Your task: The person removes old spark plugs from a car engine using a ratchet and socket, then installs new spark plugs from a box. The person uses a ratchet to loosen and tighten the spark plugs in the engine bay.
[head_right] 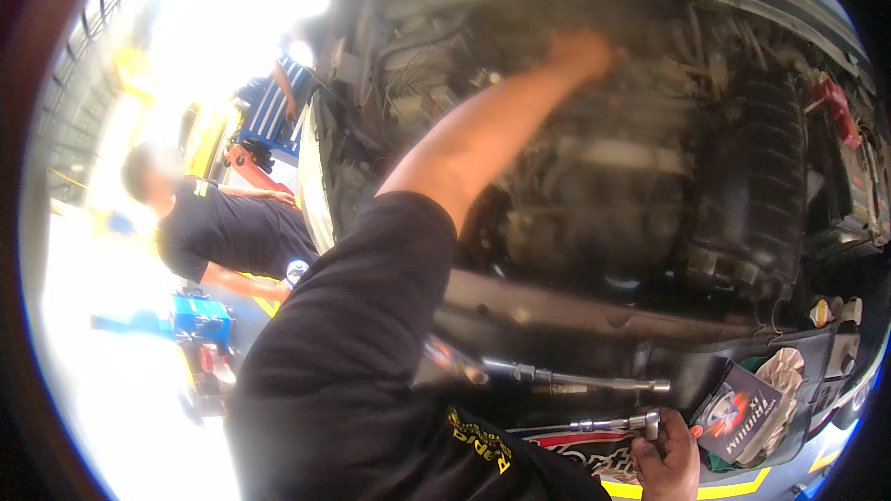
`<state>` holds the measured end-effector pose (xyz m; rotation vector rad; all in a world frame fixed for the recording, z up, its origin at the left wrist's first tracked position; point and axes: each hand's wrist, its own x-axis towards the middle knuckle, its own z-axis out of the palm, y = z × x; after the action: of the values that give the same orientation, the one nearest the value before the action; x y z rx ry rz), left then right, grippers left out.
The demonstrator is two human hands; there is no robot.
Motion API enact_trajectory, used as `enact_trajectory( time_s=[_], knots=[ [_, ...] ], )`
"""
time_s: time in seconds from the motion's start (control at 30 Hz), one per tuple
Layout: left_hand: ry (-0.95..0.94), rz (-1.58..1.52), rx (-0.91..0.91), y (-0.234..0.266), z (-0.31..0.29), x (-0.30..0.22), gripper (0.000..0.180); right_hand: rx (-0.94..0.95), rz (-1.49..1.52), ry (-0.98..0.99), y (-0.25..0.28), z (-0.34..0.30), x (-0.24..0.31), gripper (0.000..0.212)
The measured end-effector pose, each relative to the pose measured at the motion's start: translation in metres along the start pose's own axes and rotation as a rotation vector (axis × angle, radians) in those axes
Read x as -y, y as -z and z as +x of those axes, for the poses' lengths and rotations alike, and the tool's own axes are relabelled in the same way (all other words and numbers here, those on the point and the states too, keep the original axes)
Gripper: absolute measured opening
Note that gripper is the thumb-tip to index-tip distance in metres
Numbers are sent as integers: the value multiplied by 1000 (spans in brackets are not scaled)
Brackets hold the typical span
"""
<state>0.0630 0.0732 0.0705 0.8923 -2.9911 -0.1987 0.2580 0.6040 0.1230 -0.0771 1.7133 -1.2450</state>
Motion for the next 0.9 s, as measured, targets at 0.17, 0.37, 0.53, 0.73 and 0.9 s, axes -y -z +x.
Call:
enact_trajectory(
  time_s=[0.17,0.37,0.53,0.73,0.9],
  knots=[
    [-89,59,12,-3,-1,10,49,-52,42,1,-7,0,4,49],
    [-68,-118,-189,11,7,-24,42,-4,-91,-18,-5,-5,19,43],
    [-255,-429,-391,78,-40,-14,42,58,-194,-17,5,-7,27,41],
    [-272,-370,-755,182,-13,19,35,69,-312,26,4,-9,36,36],
    [-96,-185,-516,183,28,24,31,42,-419,18,2,-12,49,37]
  ],
)
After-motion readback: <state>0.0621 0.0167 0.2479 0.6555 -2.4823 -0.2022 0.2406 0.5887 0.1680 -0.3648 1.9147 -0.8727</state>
